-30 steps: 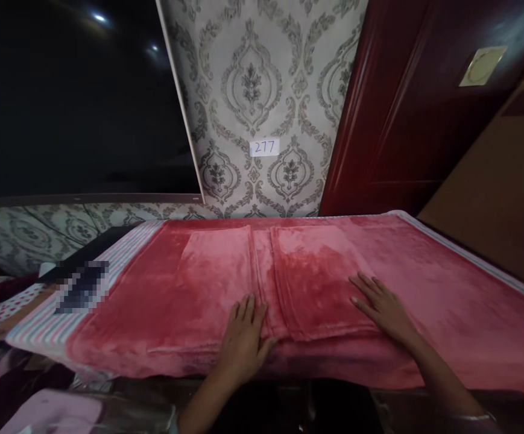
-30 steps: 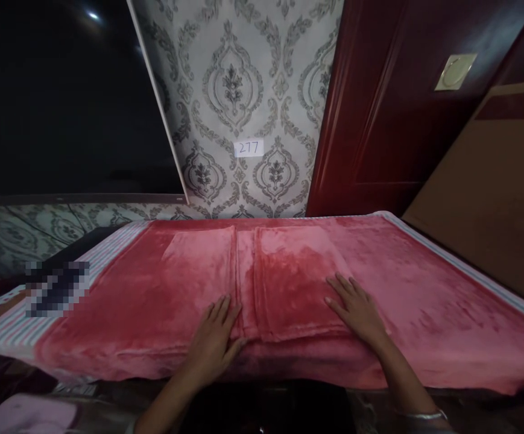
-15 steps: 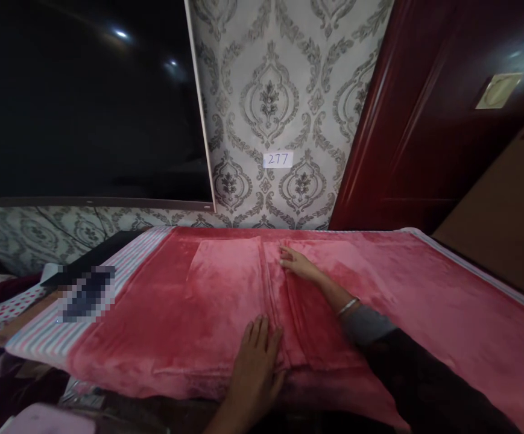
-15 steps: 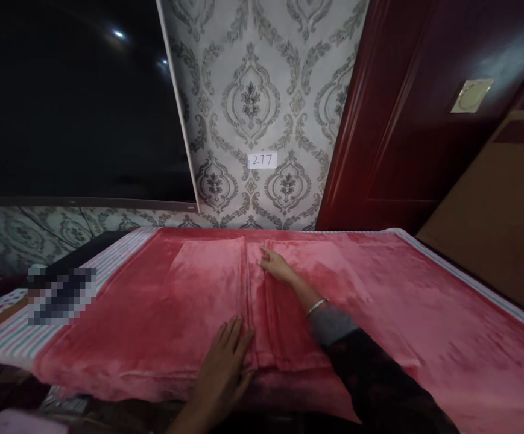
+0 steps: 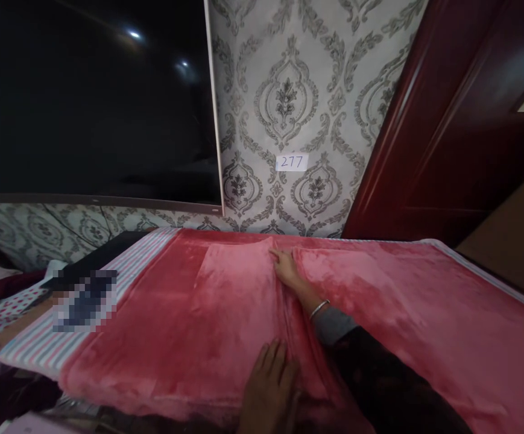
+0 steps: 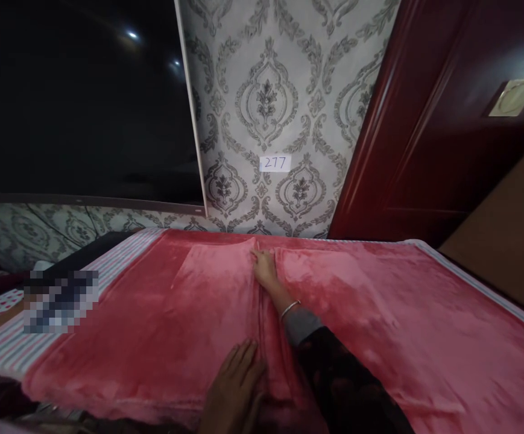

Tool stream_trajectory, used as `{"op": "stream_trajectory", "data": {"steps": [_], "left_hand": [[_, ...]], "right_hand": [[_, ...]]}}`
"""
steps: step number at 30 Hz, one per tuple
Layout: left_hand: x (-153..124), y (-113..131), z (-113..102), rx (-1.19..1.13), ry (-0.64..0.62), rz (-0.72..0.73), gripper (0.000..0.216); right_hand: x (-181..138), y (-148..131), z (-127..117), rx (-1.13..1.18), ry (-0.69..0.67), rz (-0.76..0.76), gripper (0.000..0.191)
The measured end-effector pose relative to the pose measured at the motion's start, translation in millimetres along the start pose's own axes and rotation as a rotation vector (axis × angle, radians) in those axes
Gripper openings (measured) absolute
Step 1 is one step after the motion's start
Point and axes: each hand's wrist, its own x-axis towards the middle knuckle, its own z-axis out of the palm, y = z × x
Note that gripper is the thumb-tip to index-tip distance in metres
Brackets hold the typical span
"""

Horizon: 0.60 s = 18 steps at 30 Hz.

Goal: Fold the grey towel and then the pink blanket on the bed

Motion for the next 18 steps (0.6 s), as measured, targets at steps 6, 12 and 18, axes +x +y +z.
{"op": "stream_trajectory", "data": {"steps": [6, 12, 18], "left_hand": [[-4.5, -2.1, 5.3, 0.024, 0.053, 0.036, 0.045], [-4.0, 12.2, 13.5, 0.105, -0.154, -0.030, 0.063], [1.3, 25.1, -0.7, -0.016, -0.269, -0.075, 0.063]], "right_hand": [[-9.6, -7.5, -8.2, -0.171, -0.044, 0.016, 0.054], [-40.7, -21.2, 3.9, -0.307, -0.120, -0.162, 0.067], [-49.2, -20.9, 5.6, -0.337, -0.265, -0.125, 0.064]]}}
